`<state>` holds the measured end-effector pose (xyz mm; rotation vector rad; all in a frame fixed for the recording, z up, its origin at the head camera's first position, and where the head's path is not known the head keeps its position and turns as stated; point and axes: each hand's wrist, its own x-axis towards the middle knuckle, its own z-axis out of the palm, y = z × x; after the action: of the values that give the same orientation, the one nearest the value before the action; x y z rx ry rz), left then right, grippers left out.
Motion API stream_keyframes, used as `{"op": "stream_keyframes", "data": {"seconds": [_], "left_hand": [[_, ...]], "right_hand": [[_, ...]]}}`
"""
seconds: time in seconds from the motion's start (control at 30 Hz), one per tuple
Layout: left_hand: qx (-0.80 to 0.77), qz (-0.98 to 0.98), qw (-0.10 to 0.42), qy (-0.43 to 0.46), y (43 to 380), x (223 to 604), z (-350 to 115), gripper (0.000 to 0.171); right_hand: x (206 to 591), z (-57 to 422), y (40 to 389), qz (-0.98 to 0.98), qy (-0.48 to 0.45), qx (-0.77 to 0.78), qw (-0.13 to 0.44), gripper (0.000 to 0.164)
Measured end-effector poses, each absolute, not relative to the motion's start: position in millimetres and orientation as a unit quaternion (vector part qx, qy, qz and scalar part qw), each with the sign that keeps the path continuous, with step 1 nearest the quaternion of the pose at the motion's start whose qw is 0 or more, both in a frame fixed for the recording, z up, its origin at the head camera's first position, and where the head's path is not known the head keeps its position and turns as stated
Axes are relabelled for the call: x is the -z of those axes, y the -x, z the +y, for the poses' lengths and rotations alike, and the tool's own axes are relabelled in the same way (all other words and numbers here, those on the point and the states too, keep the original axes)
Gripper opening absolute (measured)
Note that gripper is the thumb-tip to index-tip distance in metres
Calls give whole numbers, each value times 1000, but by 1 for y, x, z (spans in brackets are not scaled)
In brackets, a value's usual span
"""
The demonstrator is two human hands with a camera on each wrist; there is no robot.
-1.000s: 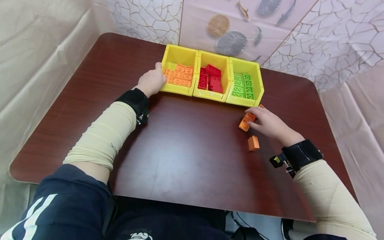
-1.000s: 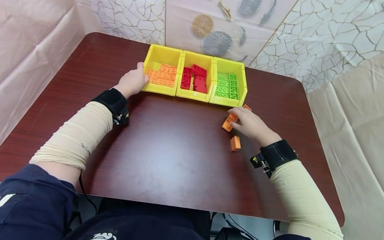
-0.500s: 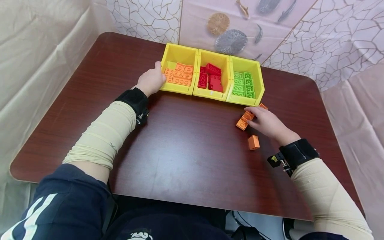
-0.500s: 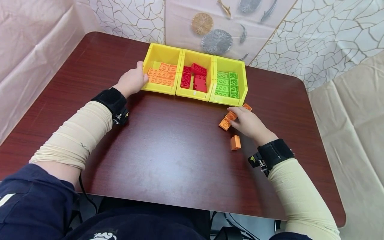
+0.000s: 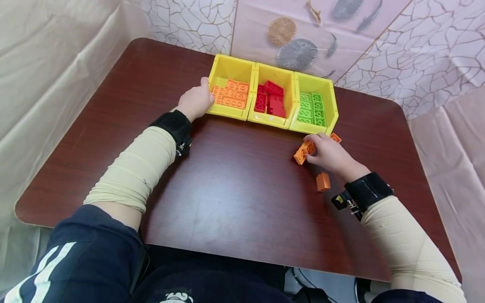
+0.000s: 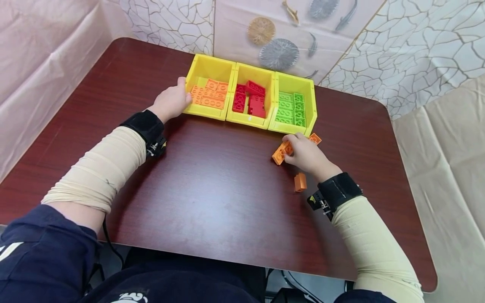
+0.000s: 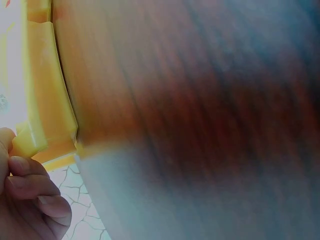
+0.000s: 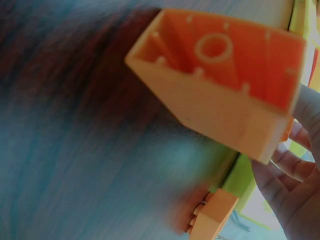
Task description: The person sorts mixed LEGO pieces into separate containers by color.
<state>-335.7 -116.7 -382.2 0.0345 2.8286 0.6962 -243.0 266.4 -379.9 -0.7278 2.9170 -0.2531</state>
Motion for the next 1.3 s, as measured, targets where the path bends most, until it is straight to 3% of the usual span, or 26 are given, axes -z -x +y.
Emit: {"op": "stream_keyframes", "data": {"seconds": [0.3, 0.53, 1.0, 1.3], "left_hand": [[-243, 964, 108, -15, 335, 383, -118, 57], [-246, 963, 108, -16, 337, 383, -122, 59], [-252, 962, 108, -9, 336, 390, -121, 59], [-241, 967, 82, -17, 336, 391, -123, 54]], "right_hand": [[382, 256, 249, 961, 254, 88, 69, 35], [373, 238, 259, 955, 261, 112, 88, 42], [333, 119, 310, 916, 388, 101, 21, 41], [334, 75, 356, 929, 363, 62, 33, 45]]}}
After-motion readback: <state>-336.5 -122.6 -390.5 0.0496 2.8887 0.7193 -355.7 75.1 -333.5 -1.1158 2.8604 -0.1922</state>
